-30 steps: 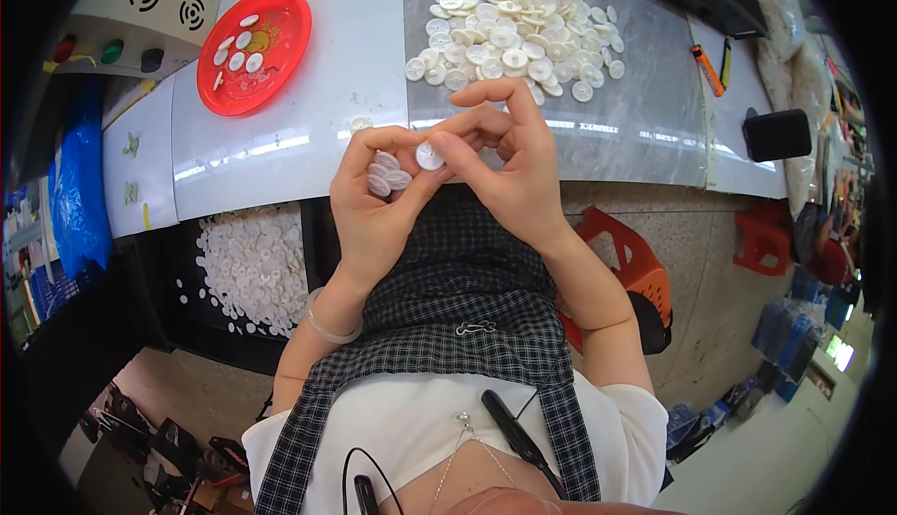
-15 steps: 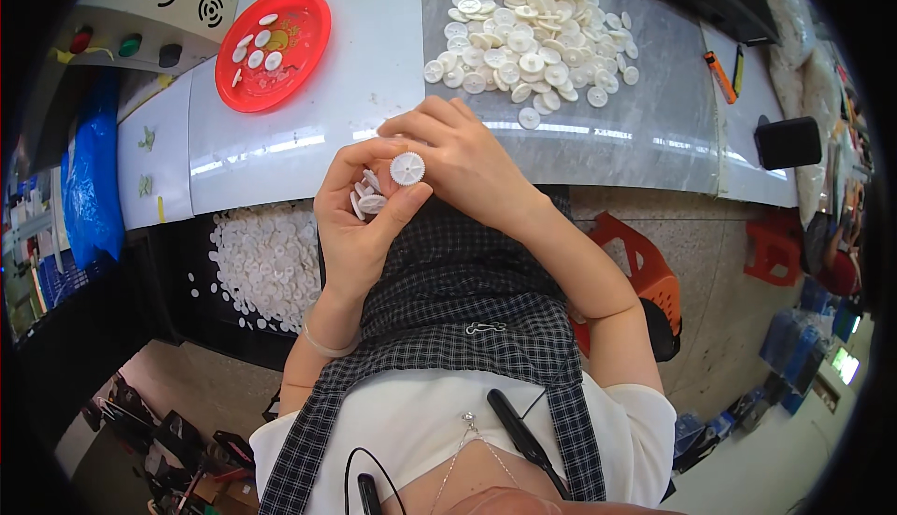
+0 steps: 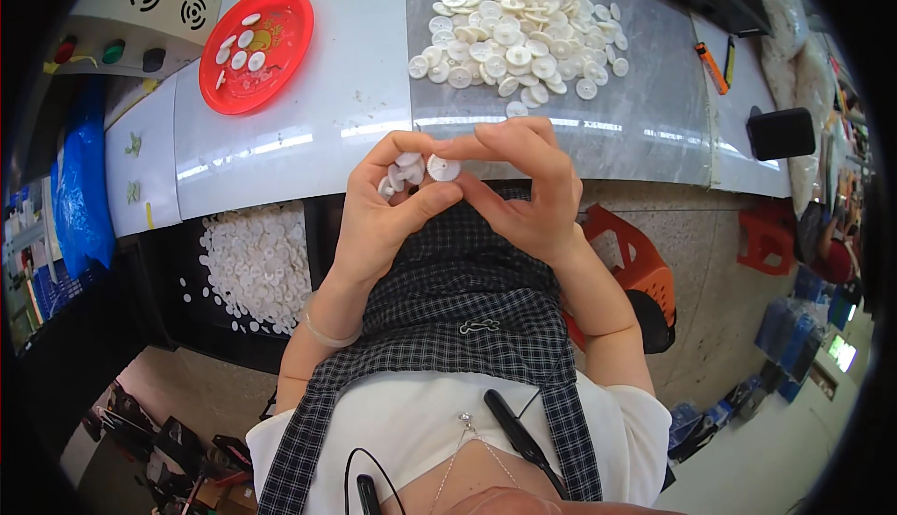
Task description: Assembling small white plastic components by snapping them together and placing them in a tray.
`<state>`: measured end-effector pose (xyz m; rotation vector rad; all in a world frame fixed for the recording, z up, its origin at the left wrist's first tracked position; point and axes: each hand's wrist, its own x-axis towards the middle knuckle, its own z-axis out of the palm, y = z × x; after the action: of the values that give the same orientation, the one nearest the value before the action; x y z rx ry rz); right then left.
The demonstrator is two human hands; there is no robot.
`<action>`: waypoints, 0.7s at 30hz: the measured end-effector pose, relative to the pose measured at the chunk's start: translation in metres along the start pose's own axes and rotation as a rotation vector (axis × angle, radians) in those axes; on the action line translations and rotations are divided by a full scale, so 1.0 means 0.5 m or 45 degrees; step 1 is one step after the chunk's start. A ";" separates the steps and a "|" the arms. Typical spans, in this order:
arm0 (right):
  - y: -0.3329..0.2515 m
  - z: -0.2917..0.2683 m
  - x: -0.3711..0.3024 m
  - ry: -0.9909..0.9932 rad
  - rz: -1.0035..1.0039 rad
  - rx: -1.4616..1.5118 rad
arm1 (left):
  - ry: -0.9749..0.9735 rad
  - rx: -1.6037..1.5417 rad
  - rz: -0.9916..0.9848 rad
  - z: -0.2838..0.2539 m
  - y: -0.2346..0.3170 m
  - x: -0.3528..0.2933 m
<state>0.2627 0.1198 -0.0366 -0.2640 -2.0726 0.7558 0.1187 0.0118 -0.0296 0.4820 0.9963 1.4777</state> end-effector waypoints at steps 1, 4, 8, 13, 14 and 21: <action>0.000 -0.003 0.000 0.002 0.002 -0.002 | 0.035 0.094 0.067 0.005 -0.002 0.001; 0.006 -0.015 0.002 0.026 0.017 0.080 | 0.049 0.183 0.150 -0.003 -0.012 -0.003; 0.027 -0.046 -0.002 -0.097 0.295 -0.361 | 0.048 0.247 0.224 -0.010 -0.020 -0.003; 0.048 -0.047 -0.028 -0.181 0.297 -0.482 | 0.061 0.143 0.076 -0.012 -0.015 -0.005; 0.045 -0.048 -0.026 -0.181 0.299 -0.485 | 0.058 0.142 0.074 -0.007 -0.014 -0.003; 0.041 -0.062 -0.039 -0.141 0.311 -0.477 | 0.029 -0.366 -0.027 -0.002 -0.013 0.011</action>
<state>0.2974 0.1402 -0.0493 -0.7079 -2.3069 0.5266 0.1207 0.0160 -0.0370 0.2472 0.7866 1.5796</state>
